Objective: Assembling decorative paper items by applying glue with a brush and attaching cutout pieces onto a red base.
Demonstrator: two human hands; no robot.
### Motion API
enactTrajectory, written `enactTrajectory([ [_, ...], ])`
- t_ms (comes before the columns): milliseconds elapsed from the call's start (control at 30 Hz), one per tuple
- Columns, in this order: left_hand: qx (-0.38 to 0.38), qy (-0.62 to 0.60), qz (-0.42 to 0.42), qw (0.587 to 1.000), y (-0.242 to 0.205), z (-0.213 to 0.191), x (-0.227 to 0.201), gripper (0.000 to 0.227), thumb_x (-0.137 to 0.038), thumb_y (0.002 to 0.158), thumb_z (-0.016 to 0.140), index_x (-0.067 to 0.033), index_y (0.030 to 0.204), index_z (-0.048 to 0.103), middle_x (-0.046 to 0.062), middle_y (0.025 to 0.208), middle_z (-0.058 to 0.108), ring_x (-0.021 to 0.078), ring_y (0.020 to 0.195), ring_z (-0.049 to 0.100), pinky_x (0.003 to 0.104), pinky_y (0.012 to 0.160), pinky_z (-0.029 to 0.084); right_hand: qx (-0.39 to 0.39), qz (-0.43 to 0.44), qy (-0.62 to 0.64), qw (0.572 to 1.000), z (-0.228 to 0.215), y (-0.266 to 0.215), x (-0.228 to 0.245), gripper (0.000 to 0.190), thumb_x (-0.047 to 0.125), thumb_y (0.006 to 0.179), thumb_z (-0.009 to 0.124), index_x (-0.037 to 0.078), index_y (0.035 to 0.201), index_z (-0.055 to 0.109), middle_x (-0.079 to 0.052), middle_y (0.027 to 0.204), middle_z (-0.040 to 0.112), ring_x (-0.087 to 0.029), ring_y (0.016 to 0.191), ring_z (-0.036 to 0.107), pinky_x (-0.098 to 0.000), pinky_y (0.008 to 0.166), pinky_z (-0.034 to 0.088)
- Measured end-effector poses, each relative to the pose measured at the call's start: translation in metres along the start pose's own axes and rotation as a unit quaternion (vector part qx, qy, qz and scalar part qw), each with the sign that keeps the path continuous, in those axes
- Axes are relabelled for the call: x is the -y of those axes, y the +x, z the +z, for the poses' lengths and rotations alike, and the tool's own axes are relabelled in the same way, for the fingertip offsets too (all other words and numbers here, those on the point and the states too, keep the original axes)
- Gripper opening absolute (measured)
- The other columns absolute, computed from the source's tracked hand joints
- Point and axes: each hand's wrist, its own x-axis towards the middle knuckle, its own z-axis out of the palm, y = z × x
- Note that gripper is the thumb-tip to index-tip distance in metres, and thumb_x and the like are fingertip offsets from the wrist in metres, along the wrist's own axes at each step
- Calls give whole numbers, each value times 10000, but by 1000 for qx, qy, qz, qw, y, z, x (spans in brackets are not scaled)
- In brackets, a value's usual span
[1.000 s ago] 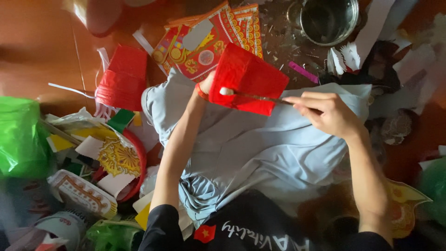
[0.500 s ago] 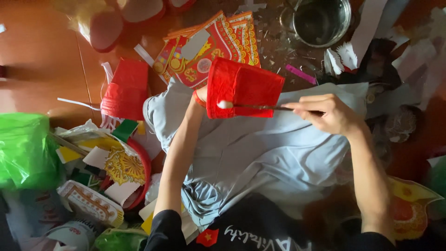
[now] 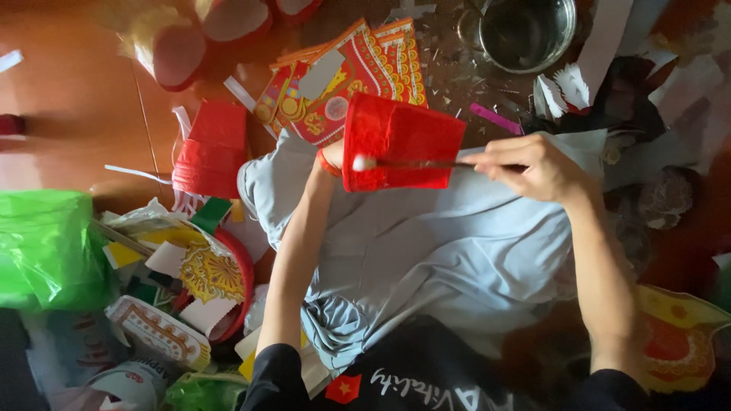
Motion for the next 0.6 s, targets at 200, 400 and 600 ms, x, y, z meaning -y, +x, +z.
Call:
enactTrajectory([
  [200,75,93,8,993,11,-53,57,666,-154,920,868,-13,1501,574,70,1426,627,186,1297,565,418,1147,495,-5,15,-27,1000,-3,9,7,199,95,1014,647,59,1166,770,-68,866,753,-111,616,623,-244,530,511],
  [400,50,72,14,996,9,-25,38,886,-182,829,905,-16,1576,460,118,1511,559,232,1374,516,436,1189,455,-2,27,-45,999,3,3,-11,188,87,1002,653,56,1127,789,-78,830,760,-108,562,606,-256,489,463],
  [600,20,44,6,999,-13,22,-15,1033,-196,754,917,-29,1617,375,136,1574,510,255,1434,479,439,1190,426,22,25,-8,999,3,9,33,225,57,938,696,55,1149,773,-75,823,747,-132,634,636,-279,566,500],
])
